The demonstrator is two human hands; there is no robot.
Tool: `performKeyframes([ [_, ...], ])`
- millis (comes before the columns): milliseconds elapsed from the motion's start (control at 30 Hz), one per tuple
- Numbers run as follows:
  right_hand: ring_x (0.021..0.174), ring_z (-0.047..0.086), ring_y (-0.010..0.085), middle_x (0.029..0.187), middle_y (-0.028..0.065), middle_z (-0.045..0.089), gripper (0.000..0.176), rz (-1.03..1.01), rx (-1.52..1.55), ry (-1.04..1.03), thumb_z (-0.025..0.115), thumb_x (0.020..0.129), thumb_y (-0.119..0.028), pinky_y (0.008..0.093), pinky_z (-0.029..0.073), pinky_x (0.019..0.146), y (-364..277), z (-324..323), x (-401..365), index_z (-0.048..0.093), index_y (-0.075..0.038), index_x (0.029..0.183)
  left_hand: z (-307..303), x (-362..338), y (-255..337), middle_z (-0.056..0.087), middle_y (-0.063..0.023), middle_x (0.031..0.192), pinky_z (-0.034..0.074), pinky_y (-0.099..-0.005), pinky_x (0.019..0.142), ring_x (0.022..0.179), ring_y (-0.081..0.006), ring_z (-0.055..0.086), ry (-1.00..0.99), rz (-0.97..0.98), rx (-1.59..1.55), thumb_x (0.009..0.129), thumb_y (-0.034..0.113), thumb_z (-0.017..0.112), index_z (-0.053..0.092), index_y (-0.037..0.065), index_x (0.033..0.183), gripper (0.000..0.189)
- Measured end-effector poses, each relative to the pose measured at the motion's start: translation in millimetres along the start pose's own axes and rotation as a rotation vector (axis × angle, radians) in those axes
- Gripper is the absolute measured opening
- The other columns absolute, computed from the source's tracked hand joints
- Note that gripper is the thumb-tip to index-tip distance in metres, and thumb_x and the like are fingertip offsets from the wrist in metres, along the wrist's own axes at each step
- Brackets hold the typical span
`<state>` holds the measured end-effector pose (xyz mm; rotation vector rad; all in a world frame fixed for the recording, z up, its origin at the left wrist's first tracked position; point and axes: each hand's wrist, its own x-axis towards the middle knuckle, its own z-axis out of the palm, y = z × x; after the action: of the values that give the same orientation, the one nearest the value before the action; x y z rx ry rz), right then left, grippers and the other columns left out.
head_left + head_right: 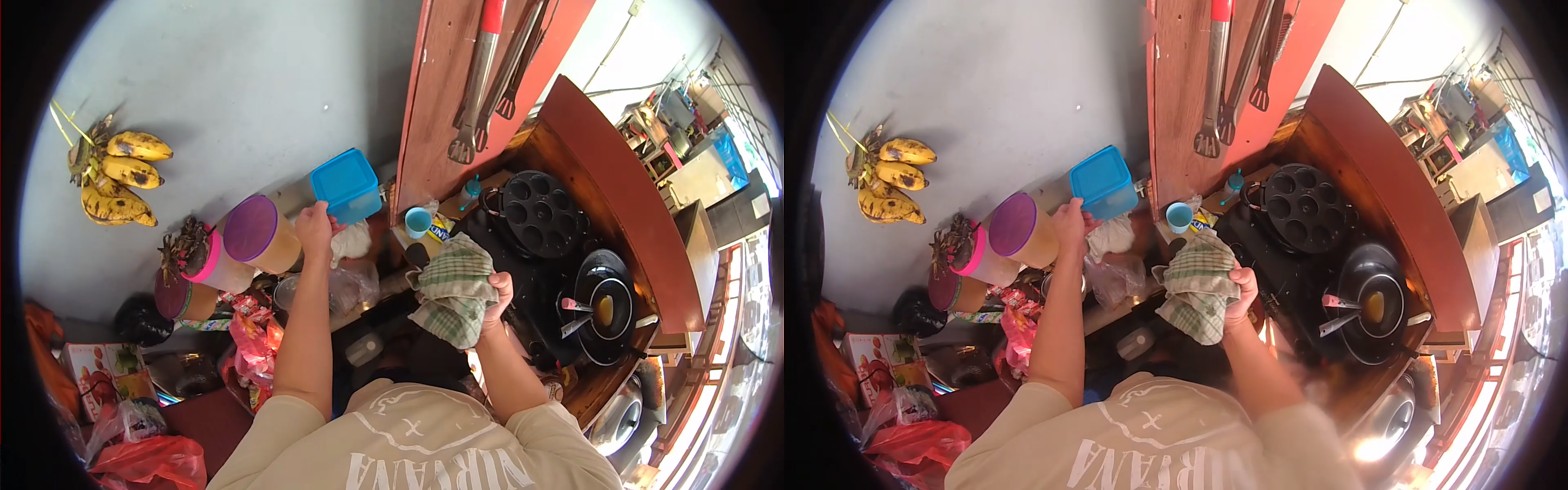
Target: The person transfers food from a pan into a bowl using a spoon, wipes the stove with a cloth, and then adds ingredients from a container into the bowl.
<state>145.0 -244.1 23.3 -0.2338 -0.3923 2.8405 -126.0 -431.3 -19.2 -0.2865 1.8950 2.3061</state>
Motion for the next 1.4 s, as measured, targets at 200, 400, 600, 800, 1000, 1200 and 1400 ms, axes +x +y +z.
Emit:
performKeyframes([
  [200,0.105,0.063,0.036,0.116,0.021,0.066,0.061,-0.102,-0.007,0.08,0.05,0.072,-0.027,0.0455,0.049,0.099,-14,-35,-19,0.058,0.003,0.125,1,-4,-2,0.057,-0.007,0.069,0.056,-0.0308,0.05,0.056,-0.0155,0.059,0.04,0.089,0.067,0.092,0.026,0.067,0.055,-0.003,0.091,0.032],
  [400,0.106,0.064,0.0295,0.118,0.016,0.067,0.064,-0.133,-0.467,0.26,0.054,0.072,-0.03,0.0392,0.048,0.098,-15,3,-35,0.059,-0.002,0.129,0,-110,46,0.065,-0.0086,0.08,0.053,-0.0304,0.07,0.069,-0.0169,0.063,-0.063,0.567,0.731,0.094,0.031,0.069,0.054,-0.004,0.11,0.041],
  [600,0.123,0.051,0.0235,0.137,0.0133,0.055,0.034,-0.225,-1.266,-0.096,0.057,0.088,-0.015,0.0319,0.038,0.105,0,-25,6,0.064,0.002,0.117,67,-170,-58,0.068,-0.0061,0.106,0.048,-0.0278,0.086,0.097,-0.0148,0.063,-0.786,-0.134,0.054,0.1,0.026,0.062,0.06,-0.002,0.124,0.037],
  [800,0.138,0.039,0.0267,0.147,0.0173,0.045,0.042,-0.206,-1.098,0.193,0.054,0.095,-0.023,0.0364,0.028,0.113,-37,-37,-27,0.056,0.001,0.129,126,-122,-98,0.069,-0.0071,0.105,0.052,-0.0338,0.078,0.094,-0.0166,0.065,-0.613,-0.381,0.083,0.1,0.023,0.06,0.065,0.0,0.114,0.027],
  [1000,0.127,0.053,0.0243,0.137,0.014,0.057,0.051,-0.077,-0.823,0.366,0.047,0.102,-0.039,0.0395,0.036,0.112,-46,-85,-99,0.054,-0.001,0.135,236,-98,-135,0.063,-0.0083,0.125,0.051,-0.0466,0.096,0.114,-0.0263,0.063,-0.38,-0.684,-0.161,0.106,0.042,0.041,0.056,0.007,0.128,0.044],
  [1200,0.124,0.055,0.0229,0.133,0.012,0.059,0.045,-0.06,-0.619,0.584,0.046,0.102,-0.034,0.039,0.04,0.109,-20,-102,-173,0.056,-0.001,0.132,305,-94,-165,0.058,-0.009,0.134,0.04,-0.0531,0.105,0.121,-0.0248,0.058,-0.385,-0.7,-0.261,0.103,0.046,0.047,0.055,0.004,0.131,0.051],
  [1400,0.123,0.057,0.0267,0.135,0.0155,0.058,0.047,-0.112,-0.497,0.734,0.048,0.101,-0.033,0.0411,0.043,0.106,-4,-112,-216,0.054,0.002,0.131,317,-71,-199,0.069,-0.0113,0.106,0.052,-0.0348,0.079,0.091,-0.0203,0.065,-0.45,-0.384,-0.014,0.092,0.025,0.069,0.066,-0.007,0.111,0.037],
])
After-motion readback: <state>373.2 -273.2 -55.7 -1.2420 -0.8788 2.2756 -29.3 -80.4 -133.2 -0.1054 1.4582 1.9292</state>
